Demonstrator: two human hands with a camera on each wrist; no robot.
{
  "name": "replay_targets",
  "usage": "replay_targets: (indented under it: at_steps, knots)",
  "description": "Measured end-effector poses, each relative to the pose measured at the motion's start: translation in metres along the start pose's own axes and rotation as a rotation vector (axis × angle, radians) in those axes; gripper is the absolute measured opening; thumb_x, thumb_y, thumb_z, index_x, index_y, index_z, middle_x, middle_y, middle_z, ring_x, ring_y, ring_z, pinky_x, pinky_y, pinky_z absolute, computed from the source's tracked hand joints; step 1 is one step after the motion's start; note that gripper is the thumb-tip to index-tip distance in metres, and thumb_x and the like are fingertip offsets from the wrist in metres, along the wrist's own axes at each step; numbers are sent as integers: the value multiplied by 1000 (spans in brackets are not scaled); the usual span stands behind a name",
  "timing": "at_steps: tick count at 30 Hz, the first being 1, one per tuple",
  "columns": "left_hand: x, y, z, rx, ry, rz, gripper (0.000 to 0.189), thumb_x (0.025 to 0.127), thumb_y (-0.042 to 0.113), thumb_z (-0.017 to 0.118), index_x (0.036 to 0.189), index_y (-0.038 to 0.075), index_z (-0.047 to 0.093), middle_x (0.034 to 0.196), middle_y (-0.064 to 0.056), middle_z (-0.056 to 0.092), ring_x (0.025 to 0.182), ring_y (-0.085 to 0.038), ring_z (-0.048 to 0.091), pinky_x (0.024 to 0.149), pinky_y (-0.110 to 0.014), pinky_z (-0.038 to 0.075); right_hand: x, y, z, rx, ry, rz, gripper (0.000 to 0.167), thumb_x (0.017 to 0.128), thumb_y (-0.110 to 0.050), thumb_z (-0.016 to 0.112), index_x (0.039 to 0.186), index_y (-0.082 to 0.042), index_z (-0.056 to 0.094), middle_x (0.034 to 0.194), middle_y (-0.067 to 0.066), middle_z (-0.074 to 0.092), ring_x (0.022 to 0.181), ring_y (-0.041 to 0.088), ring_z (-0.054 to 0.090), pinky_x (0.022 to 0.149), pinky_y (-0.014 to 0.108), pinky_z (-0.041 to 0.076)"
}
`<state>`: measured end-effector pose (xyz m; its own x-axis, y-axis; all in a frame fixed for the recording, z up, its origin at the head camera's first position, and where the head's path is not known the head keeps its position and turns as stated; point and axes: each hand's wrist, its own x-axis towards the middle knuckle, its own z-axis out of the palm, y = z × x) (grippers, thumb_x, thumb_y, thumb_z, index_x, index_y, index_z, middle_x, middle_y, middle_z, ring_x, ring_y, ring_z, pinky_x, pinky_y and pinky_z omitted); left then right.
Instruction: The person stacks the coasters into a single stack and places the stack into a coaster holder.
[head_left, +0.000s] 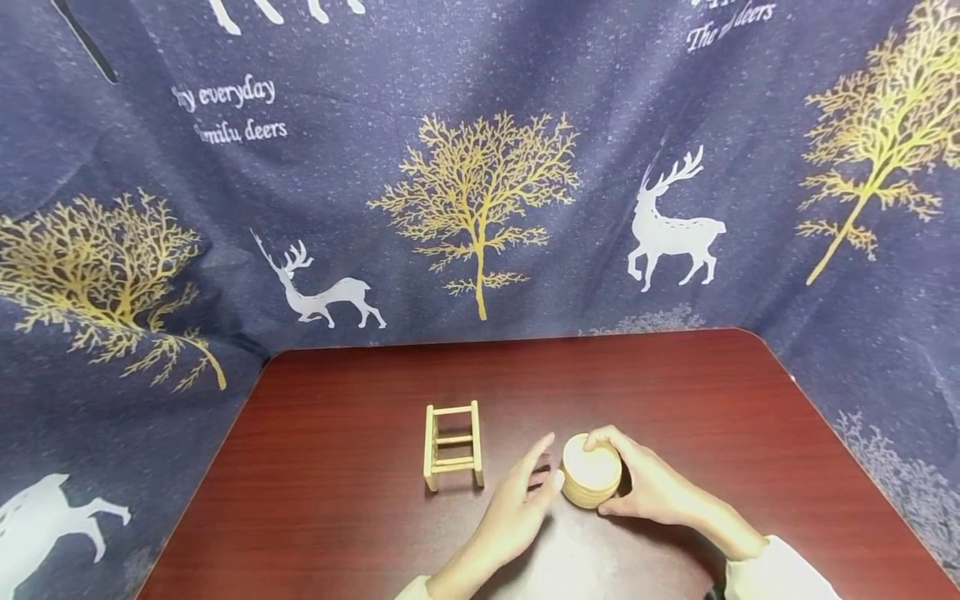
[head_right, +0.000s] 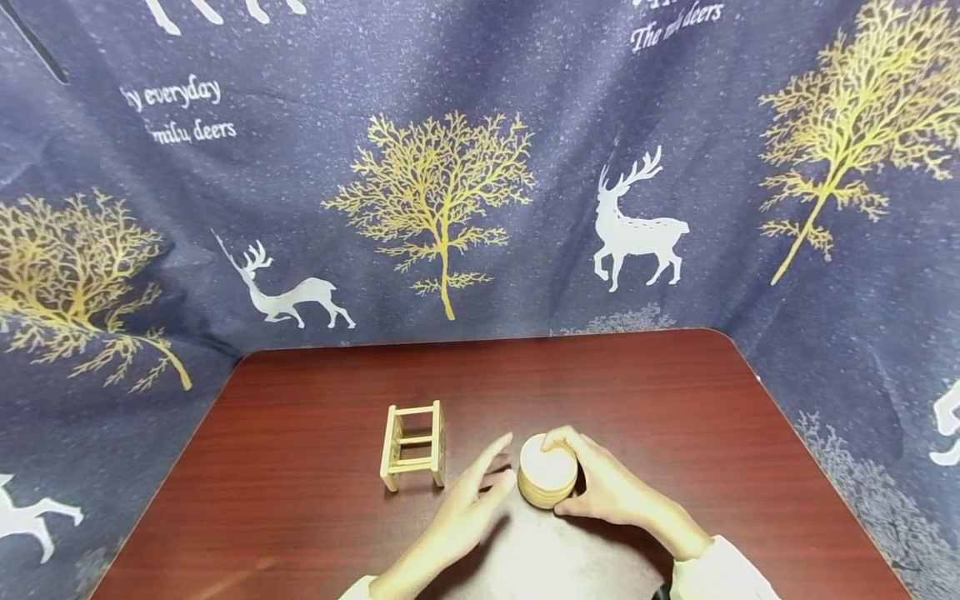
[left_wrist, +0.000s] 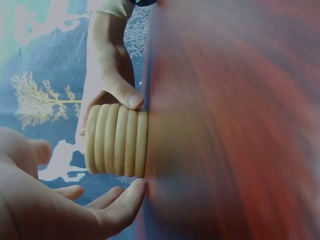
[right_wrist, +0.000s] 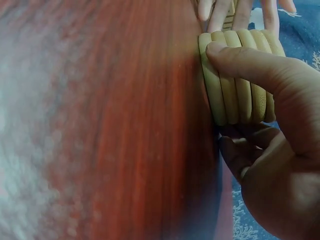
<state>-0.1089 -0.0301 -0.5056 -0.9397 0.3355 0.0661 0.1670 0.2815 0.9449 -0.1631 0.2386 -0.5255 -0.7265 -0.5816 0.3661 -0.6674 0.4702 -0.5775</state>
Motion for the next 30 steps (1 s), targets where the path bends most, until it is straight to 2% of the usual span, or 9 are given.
replay_targets:
  at_steps: [2, 7, 11, 16, 21, 25, 30]
  knots:
    - [4, 0, 2, -29, 17, -27, 58, 117, 37, 53, 171, 17, 43, 158, -23, 56, 137, -45, 62, 107, -62, 56, 1, 0, 0, -2, 0, 3, 91, 64, -14, 110, 136, -23, 56, 135, -6, 69, 122, 13, 67, 103, 31, 53]
    - [11, 1, 7, -116, 43, -120, 58, 119, 34, 51, 172, 15, 40, 153, -21, 60, 134, -40, 65, 110, -62, 54, 1, 1, 1, -17, 6, 12, 92, 61, -11, 109, 135, -23, 56, 134, -7, 69, 121, 14, 68, 102, 32, 54]
    - [13, 1, 11, -191, 52, -158, 62, 119, 33, 51, 175, 12, 33, 148, -18, 62, 130, -37, 67, 112, -64, 51, 1, 2, 4, -26, 13, 5, 94, 59, -8, 109, 135, -23, 56, 134, -7, 69, 121, 14, 68, 101, 33, 54]
    - [15, 3, 16, -225, 67, -162, 65, 117, 28, 53, 175, 11, 30, 147, -18, 63, 128, -35, 68, 110, -63, 53, 0, 4, 5, -31, 26, -10, 96, 56, -4, 108, 135, -22, 57, 134, -7, 69, 121, 14, 68, 102, 32, 54]
    - [18, 2, 21, -260, 94, -159, 67, 115, 21, 58, 174, 5, 30, 147, -20, 62, 124, -29, 68, 103, -52, 60, -2, 5, 6, -37, 37, -16, 95, 56, -4, 108, 134, -21, 57, 133, -8, 68, 119, 13, 68, 100, 32, 54]
    - [19, 0, 24, -279, 111, -141, 60, 114, 14, 60, 167, -3, 39, 143, -23, 63, 122, -28, 68, 96, -42, 64, -4, 5, 7, -35, 41, -6, 94, 57, -4, 108, 134, -21, 56, 133, -7, 68, 119, 13, 67, 99, 32, 55]
    - [20, -4, 27, -272, 151, -123, 43, 111, 13, 63, 150, -4, 58, 138, -21, 67, 119, -29, 71, 92, -40, 65, -2, 5, 8, -12, 48, -3, 93, 58, -5, 108, 134, -22, 57, 133, -8, 68, 119, 12, 67, 100, 32, 54]
